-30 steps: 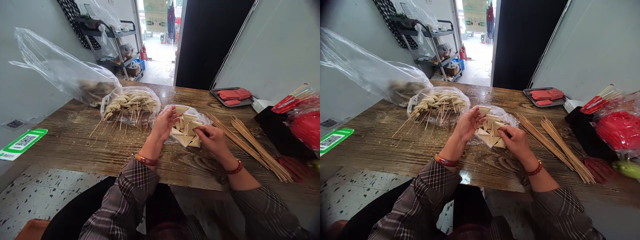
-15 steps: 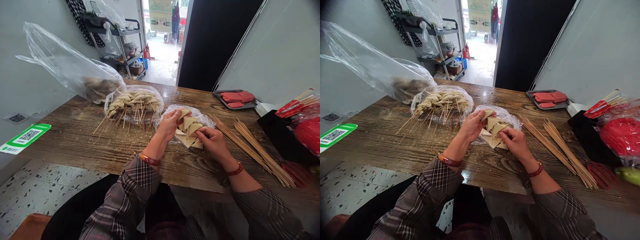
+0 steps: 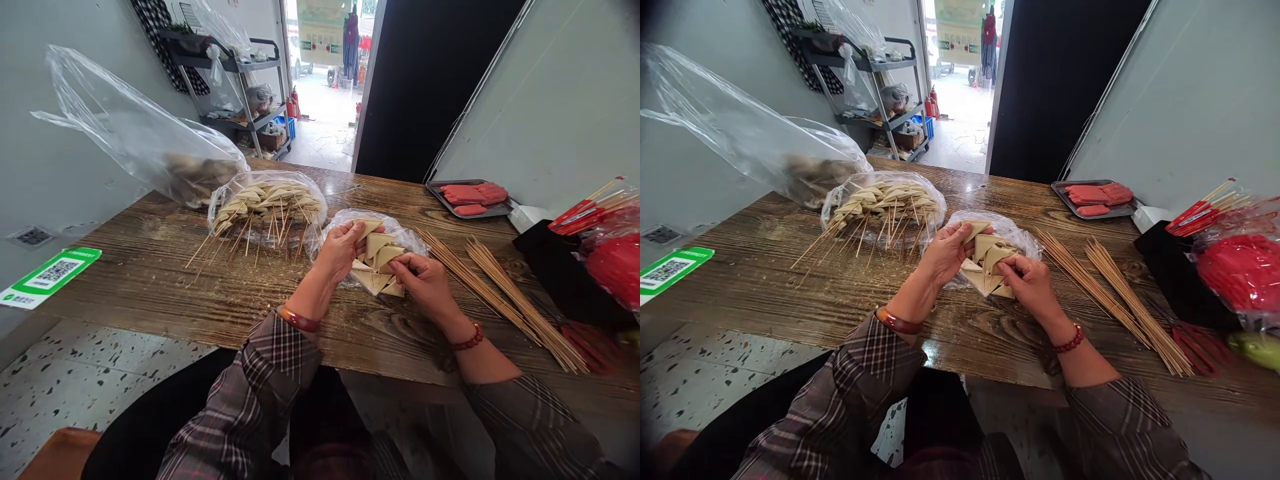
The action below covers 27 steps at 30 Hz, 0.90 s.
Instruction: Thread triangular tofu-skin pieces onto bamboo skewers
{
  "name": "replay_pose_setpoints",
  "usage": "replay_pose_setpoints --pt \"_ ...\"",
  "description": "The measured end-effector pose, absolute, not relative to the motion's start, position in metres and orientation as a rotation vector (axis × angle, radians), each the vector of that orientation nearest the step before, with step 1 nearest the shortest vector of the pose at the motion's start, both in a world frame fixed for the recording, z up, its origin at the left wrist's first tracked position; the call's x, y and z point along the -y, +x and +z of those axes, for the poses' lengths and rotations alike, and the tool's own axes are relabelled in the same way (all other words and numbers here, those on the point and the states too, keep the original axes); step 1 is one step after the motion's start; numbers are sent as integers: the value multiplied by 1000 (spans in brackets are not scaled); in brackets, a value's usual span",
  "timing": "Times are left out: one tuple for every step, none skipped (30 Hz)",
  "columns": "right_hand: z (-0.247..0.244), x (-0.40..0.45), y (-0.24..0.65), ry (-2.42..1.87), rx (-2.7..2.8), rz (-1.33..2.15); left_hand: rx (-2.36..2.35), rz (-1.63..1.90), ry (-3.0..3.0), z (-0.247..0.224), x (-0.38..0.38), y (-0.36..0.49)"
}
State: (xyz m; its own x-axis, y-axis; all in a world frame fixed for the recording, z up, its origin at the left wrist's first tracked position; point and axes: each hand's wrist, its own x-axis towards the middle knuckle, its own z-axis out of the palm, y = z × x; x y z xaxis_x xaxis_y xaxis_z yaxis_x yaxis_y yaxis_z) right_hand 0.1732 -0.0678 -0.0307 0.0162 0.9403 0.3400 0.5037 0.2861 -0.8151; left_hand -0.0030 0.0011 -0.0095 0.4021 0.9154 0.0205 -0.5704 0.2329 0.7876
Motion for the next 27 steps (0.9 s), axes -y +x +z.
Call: replay_pose_setpoints --pt "-31 68 173 -1358 1619 598 -509 1087 813 -10 -1 -3" --pt "-31 68 173 -1366 1613 605 -515 1091 814 -10 -1 -3" --pt "-31 68 173 -1374 1610 610 -524 1095 813 -10 -1 -2" --pt "-30 68 173 -1381 1606 614 -532 1096 813 -10 -1 -2" --pt "-30 68 173 -1386 1600 619 -537 1096 812 -10 -1 -2" --pt "-30 68 172 -1390 1593 626 -540 1097 810 -10 -1 -2" --pt "-30 67 172 -1390 1585 635 -539 1097 809 -9 -1 -2" --pt "-30 67 172 -1388 1575 645 -537 1100 808 -9 -1 -2" --pt "-30 66 171 -1386 1566 658 -536 1103 807 -9 -1 -2" --pt "-31 66 171 -1382 1558 670 -537 1106 805 -9 -2 -1" --pt "-31 65 170 -1379 1552 681 -541 1107 805 -9 -2 -2" --pt "-32 64 170 -1376 1546 692 -544 1107 806 -9 -2 -2" --pt "-32 64 170 -1374 1542 701 -547 1107 809 -9 -2 -2" --pt "-32 63 169 -1373 1538 704 -548 1109 814 -9 -2 -2" --pt "-32 62 169 -1373 1536 701 -547 1111 822 -10 -3 -2" --pt "-31 62 168 -1373 1535 698 -544 1114 831 -10 -3 -2" --pt "-30 61 167 -1373 1534 696 -541 1117 838 -10 -3 -2" --pt "-29 61 167 -1373 1530 697 -539 1120 845 -11 -3 -2" --pt "-28 61 166 -1371 1526 705 -538 1121 850 -12 -4 -2" --pt "-27 61 165 -1367 1521 719 -537 1122 854 -12 -4 -2" --pt "-27 61 164 -1363 1517 736 -538 1123 857 -12 -4 -2" --pt "-26 61 164 -1362 1512 750 -540 1123 859 -13 -4 -2" --pt "-26 61 163 -1364 1508 759 -545 1123 859 -12 -4 -2" --pt "-26 61 163 -1367 1501 767 -549 1123 859 -12 -5 -2" --pt "-26 61 162 -1373 1491 777 -553 1122 856 -12 -5 -2" --pt "-26 60 162 -1377 1478 792 -556 1121 851 -11 -5 -1" --pt "-26 60 162 -1377 1465 814 -559 1121 844 -11 -5 -1"
